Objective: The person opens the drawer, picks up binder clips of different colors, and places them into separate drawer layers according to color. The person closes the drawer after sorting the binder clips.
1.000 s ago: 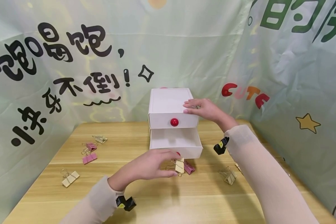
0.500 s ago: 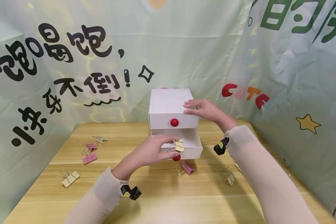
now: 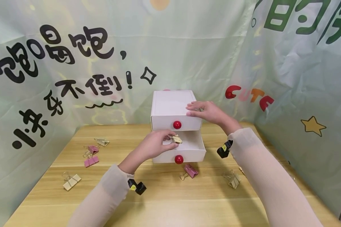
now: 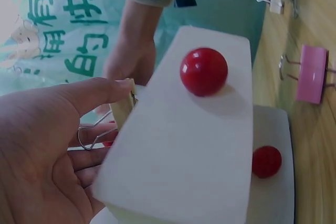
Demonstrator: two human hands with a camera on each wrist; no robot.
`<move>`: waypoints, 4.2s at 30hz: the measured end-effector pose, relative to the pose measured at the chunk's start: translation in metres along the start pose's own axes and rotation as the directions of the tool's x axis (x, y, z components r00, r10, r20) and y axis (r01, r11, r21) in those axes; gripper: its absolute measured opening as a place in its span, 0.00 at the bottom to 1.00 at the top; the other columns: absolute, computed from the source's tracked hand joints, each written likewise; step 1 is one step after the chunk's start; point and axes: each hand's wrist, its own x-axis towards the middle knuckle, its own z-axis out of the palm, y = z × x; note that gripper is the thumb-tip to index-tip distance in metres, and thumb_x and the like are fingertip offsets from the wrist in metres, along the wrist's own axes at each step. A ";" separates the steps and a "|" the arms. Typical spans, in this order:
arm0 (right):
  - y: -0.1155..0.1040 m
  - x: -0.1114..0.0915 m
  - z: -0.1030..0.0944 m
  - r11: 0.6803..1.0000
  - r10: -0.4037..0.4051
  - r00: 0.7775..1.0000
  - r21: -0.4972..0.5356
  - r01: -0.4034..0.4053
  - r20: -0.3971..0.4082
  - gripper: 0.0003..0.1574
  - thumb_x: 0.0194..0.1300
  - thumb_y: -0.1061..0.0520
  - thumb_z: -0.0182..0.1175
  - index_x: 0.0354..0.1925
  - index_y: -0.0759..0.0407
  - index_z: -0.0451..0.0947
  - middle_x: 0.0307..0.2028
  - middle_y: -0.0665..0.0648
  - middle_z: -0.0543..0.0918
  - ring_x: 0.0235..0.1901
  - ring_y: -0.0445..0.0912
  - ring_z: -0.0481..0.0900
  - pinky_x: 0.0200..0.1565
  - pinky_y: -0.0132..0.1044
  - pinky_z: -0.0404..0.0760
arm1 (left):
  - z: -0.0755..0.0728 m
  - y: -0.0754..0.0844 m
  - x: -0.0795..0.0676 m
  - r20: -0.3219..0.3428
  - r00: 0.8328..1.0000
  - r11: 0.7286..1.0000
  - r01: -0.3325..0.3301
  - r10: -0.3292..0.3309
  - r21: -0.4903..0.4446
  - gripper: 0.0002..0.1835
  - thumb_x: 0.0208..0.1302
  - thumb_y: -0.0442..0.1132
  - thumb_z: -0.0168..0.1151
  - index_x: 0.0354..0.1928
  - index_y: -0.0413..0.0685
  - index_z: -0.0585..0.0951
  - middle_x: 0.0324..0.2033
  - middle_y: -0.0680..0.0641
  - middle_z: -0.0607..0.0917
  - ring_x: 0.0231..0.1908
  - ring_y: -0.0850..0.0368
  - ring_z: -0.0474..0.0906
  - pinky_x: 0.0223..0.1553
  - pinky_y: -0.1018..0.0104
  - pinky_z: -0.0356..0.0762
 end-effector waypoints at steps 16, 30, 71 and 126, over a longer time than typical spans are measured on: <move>0.000 -0.002 0.000 1.000 0.014 1.000 0.006 -0.014 0.005 0.37 0.59 0.33 0.65 0.61 0.49 0.79 0.65 0.51 0.74 0.70 0.48 0.61 0.65 0.57 0.64 | 0.010 -0.014 0.018 0.100 0.994 0.997 0.038 -0.045 0.065 0.19 0.55 0.48 0.74 0.46 0.48 0.84 0.37 0.53 0.85 0.39 0.58 0.81 0.42 0.63 0.79; 0.001 -0.004 0.001 1.000 0.022 1.000 0.002 -0.022 0.002 0.36 0.60 0.34 0.65 0.61 0.49 0.79 0.65 0.51 0.74 0.70 0.48 0.61 0.65 0.57 0.63 | 0.003 -0.018 0.007 0.033 0.999 0.998 0.023 -0.025 0.054 0.18 0.63 0.47 0.68 0.50 0.45 0.84 0.47 0.46 0.85 0.48 0.50 0.80 0.51 0.55 0.78; -0.001 0.000 0.000 1.000 0.021 1.000 0.013 -0.021 0.014 0.38 0.59 0.31 0.64 0.61 0.48 0.79 0.65 0.49 0.73 0.70 0.47 0.60 0.67 0.57 0.60 | -0.059 -0.117 -0.135 -0.089 0.968 0.940 0.249 -0.234 0.235 0.26 0.67 0.52 0.63 0.58 0.42 0.78 0.54 0.38 0.81 0.52 0.37 0.78 0.48 0.38 0.75; 0.001 0.000 0.000 1.000 0.002 1.000 0.009 -0.002 -0.001 0.36 0.60 0.34 0.65 0.60 0.49 0.79 0.64 0.50 0.74 0.69 0.46 0.63 0.67 0.54 0.62 | -0.090 -0.215 -0.259 0.213 0.787 0.813 0.537 -0.579 0.226 0.37 0.52 0.51 0.74 0.55 0.29 0.76 0.34 0.48 0.85 0.33 0.55 0.81 0.35 0.54 0.78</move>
